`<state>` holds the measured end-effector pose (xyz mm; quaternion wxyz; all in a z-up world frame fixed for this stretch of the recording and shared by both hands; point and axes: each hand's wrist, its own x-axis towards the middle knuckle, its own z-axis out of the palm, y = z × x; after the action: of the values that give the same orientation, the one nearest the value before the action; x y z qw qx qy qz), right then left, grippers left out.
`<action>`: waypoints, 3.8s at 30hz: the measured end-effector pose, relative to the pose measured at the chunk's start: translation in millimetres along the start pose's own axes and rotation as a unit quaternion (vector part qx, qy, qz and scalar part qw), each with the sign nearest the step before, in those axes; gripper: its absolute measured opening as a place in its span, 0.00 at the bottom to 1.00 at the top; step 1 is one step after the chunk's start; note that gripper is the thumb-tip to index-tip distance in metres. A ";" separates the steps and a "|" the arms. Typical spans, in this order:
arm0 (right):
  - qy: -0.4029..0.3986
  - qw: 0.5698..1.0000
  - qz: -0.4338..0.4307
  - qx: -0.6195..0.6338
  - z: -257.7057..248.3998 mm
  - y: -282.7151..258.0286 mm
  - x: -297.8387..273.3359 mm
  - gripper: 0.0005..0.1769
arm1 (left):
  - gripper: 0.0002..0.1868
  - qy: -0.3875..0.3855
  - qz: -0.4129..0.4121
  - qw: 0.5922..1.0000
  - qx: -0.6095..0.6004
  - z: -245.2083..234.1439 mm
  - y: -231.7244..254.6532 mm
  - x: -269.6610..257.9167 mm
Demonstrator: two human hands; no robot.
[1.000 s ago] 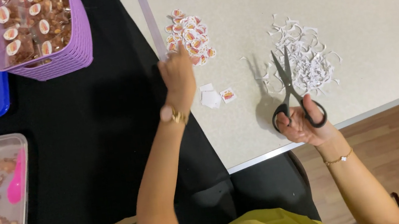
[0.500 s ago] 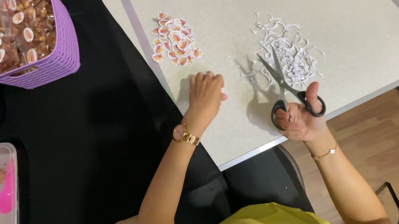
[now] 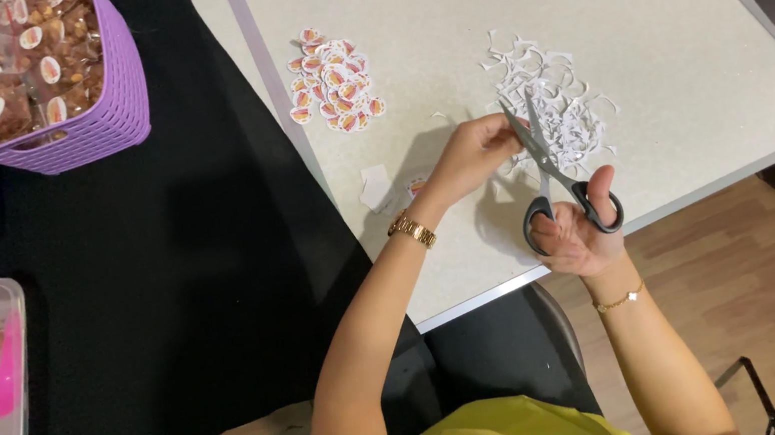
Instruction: Trimming the edges of small printed labels using scissors at a workspace.
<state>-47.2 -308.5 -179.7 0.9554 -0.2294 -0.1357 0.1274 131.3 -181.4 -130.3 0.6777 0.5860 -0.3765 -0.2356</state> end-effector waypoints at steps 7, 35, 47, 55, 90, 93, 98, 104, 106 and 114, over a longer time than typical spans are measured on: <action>0.026 0.999 -0.020 0.012 4.6 -1.2 -0.1 0.53 | 0.08 0.004 -0.013 0.999 0.038 7.3 -14.6 1.2; 0.350 0.782 -0.211 -0.471 60.7 33.6 40.8 0.26 | 0.16 -0.145 -0.092 0.799 0.577 -87.8 33.7 -42.3; 0.386 0.736 -0.139 -0.539 101.6 8.4 116.9 0.14 | 0.18 -0.156 -0.069 0.792 0.586 -95.6 -2.3 -6.9; 0.418 0.832 -0.151 -0.332 42.3 2.2 175.2 0.20 | 0.23 -0.173 -0.061 0.769 0.613 -91.1 -10.7 2.4; 0.137 0.924 -0.099 -0.344 -26.2 18.7 121.2 0.28 | 0.19 0.221 0.026 0.964 -0.146 -131.4 137.4 -17.7; 0.264 0.851 -0.132 -0.435 23.0 -16.6 147.1 0.22 | 0.18 0.233 0.040 0.958 -0.165 -122.9 154.5 -21.8; 0.330 0.728 -0.135 -0.586 83.7 -32.6 175.1 0.14 | 0.17 0.243 0.041 0.961 -0.123 -109.3 185.0 -33.3; 0.136 0.810 -0.061 -0.567 133.9 0.3 161.6 0.43 | 0.19 0.264 0.049 0.957 -0.106 -92.1 200.9 -45.2; 0.120 0.820 -0.046 -0.557 136.8 4.2 156.5 0.44 | 0.19 0.269 0.050 0.955 -0.111 -87.0 206.0 -48.7; 0.082 0.829 -0.040 -0.552 151.5 -2.1 154.8 0.50 | 0.17 0.283 0.062 0.949 -0.125 -74.8 199.9 -49.4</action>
<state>49.2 -201.9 -17.6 0.6812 -0.7227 -0.1135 -0.0265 135.9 -57.3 50.1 0.8376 0.5145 -0.1724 -0.0626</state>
